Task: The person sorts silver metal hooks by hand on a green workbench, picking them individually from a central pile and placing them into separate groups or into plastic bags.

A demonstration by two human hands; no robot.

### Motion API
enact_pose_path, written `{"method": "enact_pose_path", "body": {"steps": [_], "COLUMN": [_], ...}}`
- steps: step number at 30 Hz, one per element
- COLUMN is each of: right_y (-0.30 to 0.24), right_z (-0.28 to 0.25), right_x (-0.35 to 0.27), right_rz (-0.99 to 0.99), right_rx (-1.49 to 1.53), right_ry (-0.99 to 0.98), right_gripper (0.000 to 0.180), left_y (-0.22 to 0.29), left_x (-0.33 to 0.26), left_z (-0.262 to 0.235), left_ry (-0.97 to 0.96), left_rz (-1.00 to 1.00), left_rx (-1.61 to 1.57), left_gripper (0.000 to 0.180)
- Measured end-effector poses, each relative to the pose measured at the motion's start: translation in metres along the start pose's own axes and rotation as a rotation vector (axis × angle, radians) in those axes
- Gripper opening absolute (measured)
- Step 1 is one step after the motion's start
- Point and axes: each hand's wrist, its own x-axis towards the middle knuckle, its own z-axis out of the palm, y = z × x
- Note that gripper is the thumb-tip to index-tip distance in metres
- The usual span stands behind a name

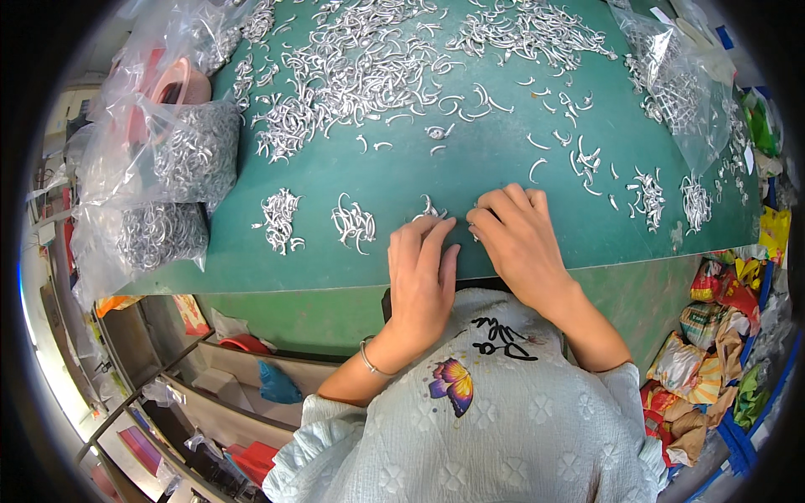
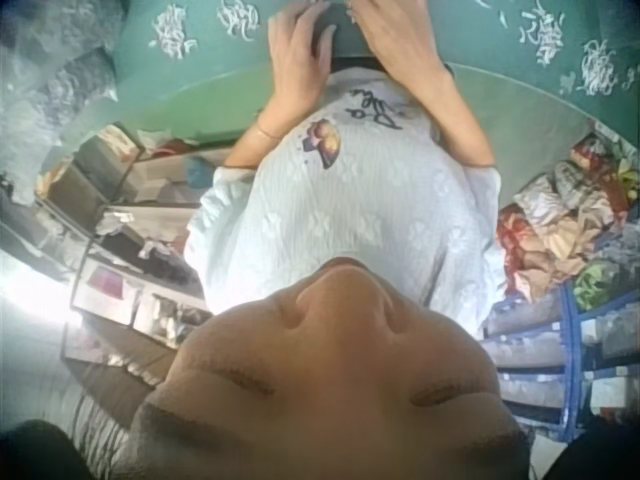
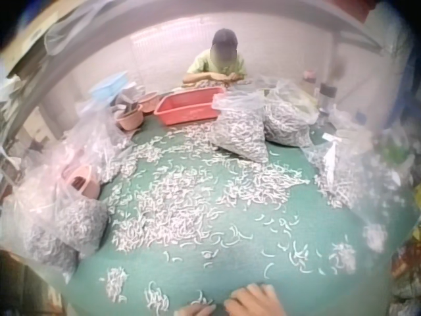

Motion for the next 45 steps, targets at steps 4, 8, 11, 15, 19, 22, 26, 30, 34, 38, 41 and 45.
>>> {"method": "enact_pose_path", "body": {"steps": [4, 8, 11, 15, 19, 22, 26, 30, 34, 38, 41, 45], "right_y": [0.009, 0.005, 0.004, 0.002, 0.020, 0.041, 0.063, 0.063, 0.060, 0.059, 0.064, 0.048], "right_z": [-0.004, -0.007, -0.003, -0.011, -0.038, -0.070, -0.076, -0.078, -0.052, -0.048, -0.036, -0.016], "right_x": [0.000, 0.003, 0.004, 0.008, -0.005, -0.039, -0.067, -0.048, -0.015, -0.019, -0.026, -0.023], "right_rz": [0.020, 0.088, 0.089, 0.134, 0.245, 0.445, 0.554, 0.485, 0.388, 0.424, 0.494, 0.355], "right_rx": [0.027, 0.023, -0.006, 0.024, 0.190, -0.272, -0.374, -0.333, -0.272, -0.374, -0.394, -0.249], "right_ry": [-0.004, 0.047, -0.011, -0.017, 0.168, 0.177, 0.209, 0.408, 0.221, 0.267, 0.201, 0.191], "right_gripper": [0.014, 0.015, 0.014, 0.012, 0.009, 0.008, 0.012, 0.022, 0.036, 0.043, 0.048, 0.043], "left_y": [0.001, 0.000, 0.002, 0.007, 0.011, 0.018, 0.019, 0.010, 0.000, -0.001, -0.004, -0.001], "left_x": [0.001, 0.000, 0.001, 0.004, 0.005, 0.012, 0.018, 0.018, 0.018, 0.011, 0.008, 0.008], "left_z": [-0.001, -0.002, -0.001, -0.001, 0.007, 0.018, 0.036, 0.038, 0.027, 0.006, 0.001, 0.003], "left_ry": [0.010, 0.005, 0.000, -0.010, -0.032, -0.109, -0.128, -0.060, 0.002, 0.077, 0.055, -0.009], "left_rz": [0.010, 0.003, 0.022, 0.038, 0.055, 0.110, 0.179, 0.178, 0.182, 0.114, 0.056, 0.066], "left_rx": [-0.004, 0.009, -0.007, -0.025, -0.067, -0.025, -0.006, 0.000, 0.100, 0.113, 0.127, 0.127], "left_gripper": [0.041, 0.041, 0.041, 0.043, 0.046, 0.046, 0.037, 0.025, 0.033, 0.054, 0.055, 0.048]}}
